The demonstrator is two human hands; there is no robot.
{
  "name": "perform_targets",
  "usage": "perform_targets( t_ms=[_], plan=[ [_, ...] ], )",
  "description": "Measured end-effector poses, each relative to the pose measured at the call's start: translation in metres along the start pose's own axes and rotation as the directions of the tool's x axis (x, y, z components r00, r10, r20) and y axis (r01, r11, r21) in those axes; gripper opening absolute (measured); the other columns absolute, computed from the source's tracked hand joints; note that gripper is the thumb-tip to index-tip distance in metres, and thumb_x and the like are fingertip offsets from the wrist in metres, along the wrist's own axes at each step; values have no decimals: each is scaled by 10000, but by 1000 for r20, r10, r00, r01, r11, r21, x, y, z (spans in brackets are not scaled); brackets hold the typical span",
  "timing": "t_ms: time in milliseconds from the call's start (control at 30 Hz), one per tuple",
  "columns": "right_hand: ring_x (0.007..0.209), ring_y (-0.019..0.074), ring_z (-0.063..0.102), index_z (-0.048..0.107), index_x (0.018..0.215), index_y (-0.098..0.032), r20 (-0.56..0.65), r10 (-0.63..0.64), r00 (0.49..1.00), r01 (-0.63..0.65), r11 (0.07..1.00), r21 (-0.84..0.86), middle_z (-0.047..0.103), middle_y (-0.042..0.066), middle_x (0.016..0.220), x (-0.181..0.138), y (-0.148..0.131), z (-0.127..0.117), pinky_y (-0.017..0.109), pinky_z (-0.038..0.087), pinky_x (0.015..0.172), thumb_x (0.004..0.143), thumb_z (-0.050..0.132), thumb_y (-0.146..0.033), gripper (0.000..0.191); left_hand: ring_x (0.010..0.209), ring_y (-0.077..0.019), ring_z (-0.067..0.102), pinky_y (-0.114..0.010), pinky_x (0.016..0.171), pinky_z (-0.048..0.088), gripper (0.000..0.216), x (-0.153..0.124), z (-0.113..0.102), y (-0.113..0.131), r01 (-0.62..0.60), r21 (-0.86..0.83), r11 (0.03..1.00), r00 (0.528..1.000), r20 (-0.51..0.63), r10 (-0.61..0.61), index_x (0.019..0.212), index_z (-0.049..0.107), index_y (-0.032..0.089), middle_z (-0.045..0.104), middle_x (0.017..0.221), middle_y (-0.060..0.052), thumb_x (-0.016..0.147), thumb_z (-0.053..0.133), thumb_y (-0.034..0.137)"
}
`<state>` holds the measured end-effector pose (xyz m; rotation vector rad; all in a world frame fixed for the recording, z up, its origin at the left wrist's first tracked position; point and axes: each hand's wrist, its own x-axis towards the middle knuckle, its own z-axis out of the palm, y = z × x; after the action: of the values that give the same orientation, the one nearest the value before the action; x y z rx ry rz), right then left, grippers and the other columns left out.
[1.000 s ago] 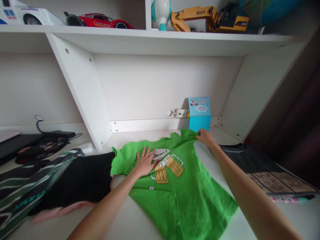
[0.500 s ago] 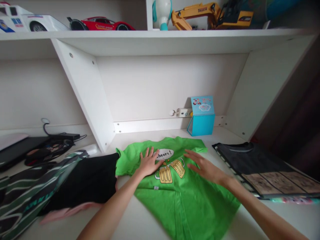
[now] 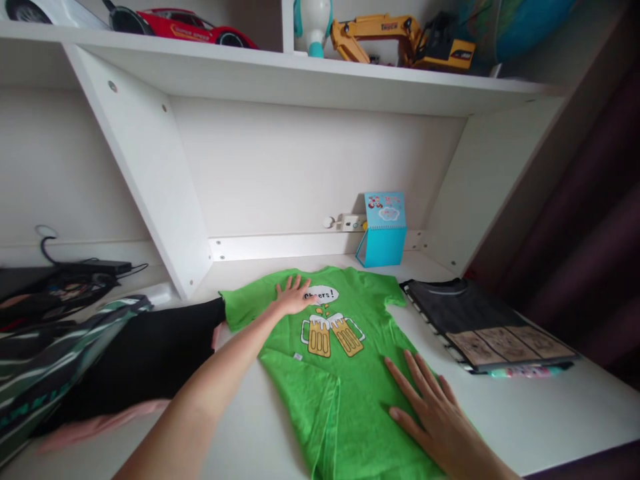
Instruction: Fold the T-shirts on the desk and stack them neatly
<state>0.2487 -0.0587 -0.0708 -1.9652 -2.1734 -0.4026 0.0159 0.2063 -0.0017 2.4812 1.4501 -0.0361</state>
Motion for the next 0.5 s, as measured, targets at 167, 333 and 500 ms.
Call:
perform_targets(
  t_ms=[167, 333, 500],
  plan=[
    [1299, 302, 186, 182, 1391, -306, 5, 9, 1000, -9, 1000, 7, 192, 97, 1435, 0, 1, 3, 546, 334, 940, 825, 333, -591, 652, 1276, -239, 280, -362, 1032, 252, 562, -88, -6, 33, -519, -211, 828, 844, 27, 536, 1342, 325, 299, 261, 1428, -24, 825, 449, 483],
    [1305, 305, 165, 172, 1393, -320, 44, 26, 999, -29, 997, 75, 172, 72, 1444, 1, -1, -3, 561, 300, 958, 824, 333, -590, 649, 993, -178, 536, -267, 858, 397, 426, -178, -7, 35, -421, -363, 831, 862, 124, 491, 1193, 514, 308, 539, 1152, -24, 772, 575, 271],
    [1308, 301, 160, 182, 1390, -328, 47, 50, 998, -55, 993, 106, 178, 61, 1445, 0, -5, -6, 565, 274, 973, 827, 323, -592, 637, 815, -154, 583, -250, 785, 409, 217, -224, -39, 4, -395, -277, 876, 795, 376, 477, 919, 668, 339, 645, 842, 18, 726, 626, 249]
  ],
)
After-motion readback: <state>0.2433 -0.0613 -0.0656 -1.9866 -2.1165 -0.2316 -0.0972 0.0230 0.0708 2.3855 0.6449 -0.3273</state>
